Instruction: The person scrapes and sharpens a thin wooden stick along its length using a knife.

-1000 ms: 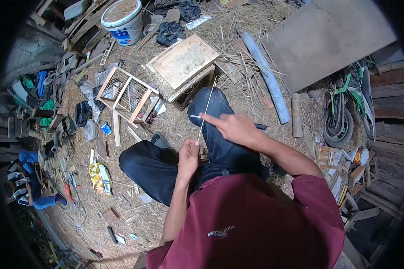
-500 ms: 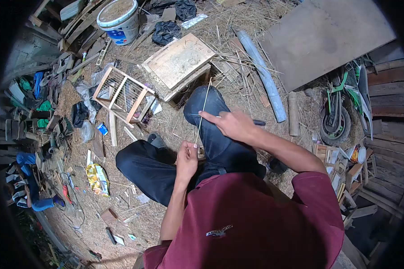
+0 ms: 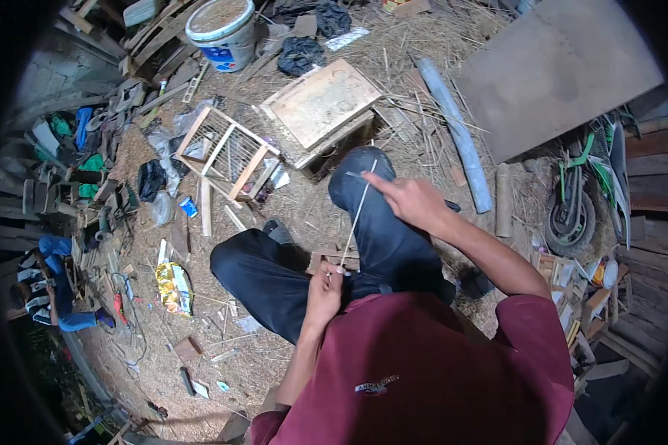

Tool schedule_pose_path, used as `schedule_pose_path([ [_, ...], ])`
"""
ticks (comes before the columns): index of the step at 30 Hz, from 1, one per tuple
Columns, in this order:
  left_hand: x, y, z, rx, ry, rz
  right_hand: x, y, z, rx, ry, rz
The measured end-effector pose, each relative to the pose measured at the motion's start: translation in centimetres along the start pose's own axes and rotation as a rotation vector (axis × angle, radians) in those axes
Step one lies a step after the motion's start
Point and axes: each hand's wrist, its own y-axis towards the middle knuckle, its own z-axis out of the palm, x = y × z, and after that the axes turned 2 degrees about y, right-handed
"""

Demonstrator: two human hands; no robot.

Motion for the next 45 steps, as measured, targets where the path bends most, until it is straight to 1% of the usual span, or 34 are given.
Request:
schedule_pose_path([
  [1, -0.6, -0.6, -0.1, 0.008, -0.013, -0.056, -0.4, 0.4, 0.2, -0.064, 0.012, 0.043],
  [3, -0.8, -1.3, -0.3, 0.007, -0.098, -0.096, -1.8, 1.0, -0.1, -0.173, 0.029, 0.142],
  [6, -1.5, -1.6, -0.8, 0.025, -0.135, -0.130, -3.5, 1.8, -1.2, -0.161, 0.080, 0.244],
  [7, -1.7, -1.5, -1.0, 0.020, -0.130, -0.128, -3.3, 2.0, -1.3, -0.262, 0.189, 0.243],
  [10, -2.8, -1.2, -1.4, -0.006, -0.113, -0.107, -1.0, 1.9, -3.5, -0.307, 0.409, 0.351],
  [13, -5.2, 0.2, -1.3, 0.002, -0.332, -0.021, -0.7, 2.2, -1.6, -0.664, 0.482, 0.159],
  [16, -7.5, 2.2, -1.1, -0.043, -0.520, 0.078, 2.9, 1.4, -1.4, -0.433, 1.091, 0.428],
  [19, -9.5, 4.6, -0.2, -0.130, -0.652, 0.229, 6.7, 0.4, 1.1, -0.380, 1.094, 0.341],
  [20, -9.8, 5.4, -0.1, -0.156, -0.756, 0.212, 8.1, 0.2, 1.5, -0.347, 1.089, 0.330],
  [22, -10.9, 6.3, 0.3, -0.196, -0.843, 0.238, 10.2, 0.2, 1.9, -0.298, 1.146, 0.333],
  [23, -10.0, 7.0, 0.0, -0.151, -0.882, 0.274, 10.5, 0.2, 2.2, -0.275, 1.161, 0.335],
  [24, -10.6, 7.0, 0.2, -0.201, -0.888, 0.257, 10.8, 0.4, 2.4, -0.283, 1.183, 0.308],
  [26, -11.5, 6.8, 0.4, -0.221, -0.902, 0.240, 11.2, 0.5, 2.6, -0.306, 1.227, 0.263],
  [29, -13.0, 6.6, 1.0, -0.324, -0.905, 0.229, 11.0, 0.7, 2.2, -0.208, 1.305, 0.343],
  [32, -12.8, 6.8, 0.8, -0.313, -0.898, 0.274, 11.1, 1.2, 1.7, -0.227, 1.280, 0.253],
  [35, -13.0, 6.9, 0.6, -0.332, -0.902, 0.281, 11.7, 1.3, 0.6, -0.186, 1.270, 0.246],
  [36, -12.9, 7.0, 0.6, -0.340, -0.903, 0.282, 11.7, 1.3, 0.8, -0.203, 1.263, 0.226],
  [39, -12.4, 7.6, -0.7, -0.278, -0.904, 0.315, 11.2, 1.5, 2.2, -0.253, 1.245, 0.144],
  [42, -14.3, 8.2, -2.7, -0.434, -0.859, 0.370, 10.2, 0.4, 1.9, -0.050, 1.297, 0.281],
  [43, -14.8, 8.2, -3.9, -0.423, -0.829, 0.376, 10.0, 0.2, 1.8, -0.039, 1.351, 0.271],
  [44, -15.6, 8.2, -4.5, -0.474, -0.842, 0.409, 9.8, -0.1, 1.7, -0.031, 1.406, 0.267],
  [45, -16.0, 8.3, -5.2, -0.482, -0.852, 0.443, 9.6, -0.4, 1.6, -0.026, 1.461, 0.263],
])
